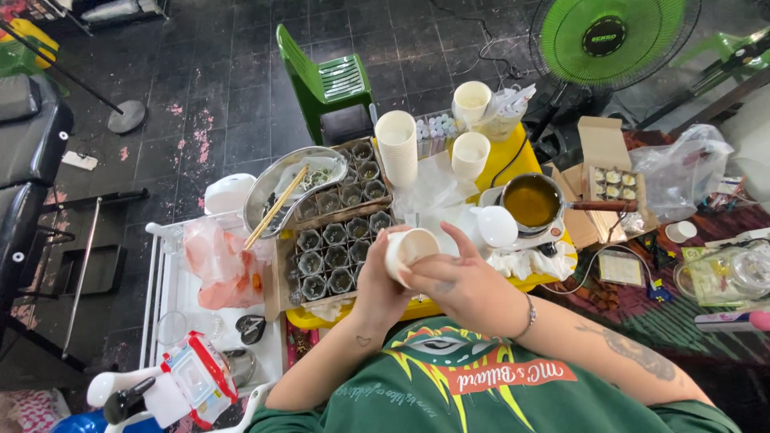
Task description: Cleaning the interior and exterior of small white cups using a tissue.
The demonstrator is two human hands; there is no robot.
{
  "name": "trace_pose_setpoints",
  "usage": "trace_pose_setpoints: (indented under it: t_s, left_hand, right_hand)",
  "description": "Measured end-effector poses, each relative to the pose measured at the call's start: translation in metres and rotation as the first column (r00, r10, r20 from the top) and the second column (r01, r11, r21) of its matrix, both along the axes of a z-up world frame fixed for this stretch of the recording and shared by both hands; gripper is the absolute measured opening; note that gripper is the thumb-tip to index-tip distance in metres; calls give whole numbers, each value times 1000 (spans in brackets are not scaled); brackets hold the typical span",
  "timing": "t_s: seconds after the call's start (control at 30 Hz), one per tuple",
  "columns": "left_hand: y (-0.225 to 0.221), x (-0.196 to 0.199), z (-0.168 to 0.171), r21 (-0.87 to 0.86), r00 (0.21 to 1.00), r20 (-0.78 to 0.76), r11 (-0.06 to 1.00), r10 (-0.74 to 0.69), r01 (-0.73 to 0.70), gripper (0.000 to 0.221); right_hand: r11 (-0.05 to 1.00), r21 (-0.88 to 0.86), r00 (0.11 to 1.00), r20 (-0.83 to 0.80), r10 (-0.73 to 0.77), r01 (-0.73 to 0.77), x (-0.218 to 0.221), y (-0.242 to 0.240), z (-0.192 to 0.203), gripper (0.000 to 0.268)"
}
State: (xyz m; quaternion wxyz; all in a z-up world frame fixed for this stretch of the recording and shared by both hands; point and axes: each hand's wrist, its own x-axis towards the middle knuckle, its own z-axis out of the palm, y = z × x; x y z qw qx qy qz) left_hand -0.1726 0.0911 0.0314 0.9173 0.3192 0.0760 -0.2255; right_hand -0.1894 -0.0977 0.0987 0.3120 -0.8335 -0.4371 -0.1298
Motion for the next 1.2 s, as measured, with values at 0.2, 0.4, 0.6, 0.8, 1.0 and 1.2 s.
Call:
trace_pose_setpoints:
  t_s: [0.2, 0.4, 0.6, 0.8, 1.0, 1.2]
  left_hand:
    - [2, 0, -17, 1, 986, 132, 995, -99, 100, 55]
    - [-35, -3, 30, 277, 185, 959, 567, -216, -776, 64]
    - [-64, 12, -10, 246, 190, 968, 478, -163, -843, 78]
    - [-90, 13, 3, 224, 302, 953, 674, -2, -704, 84]
    - [-90, 10, 3, 228, 205, 972, 666, -115, -710, 82]
    - [-100, 14, 56, -127, -286, 874, 385, -392, -914, 83]
  right_hand:
    - [997, -82, 987, 160, 22, -9, 5, -20, 40, 52]
    - [961, 269, 990, -111, 90, -57, 19, -56, 29, 24]
    - [957, 228, 916, -317, 246, -178, 19, -74, 55, 29]
    - [959, -5, 959, 14, 282, -282, 31, -96, 71, 30]
    - [933, -91, 929, 95, 357, -349, 40, -122, 46, 12]
    - [931, 130, 940, 27, 340, -341, 37, -145, 49, 24]
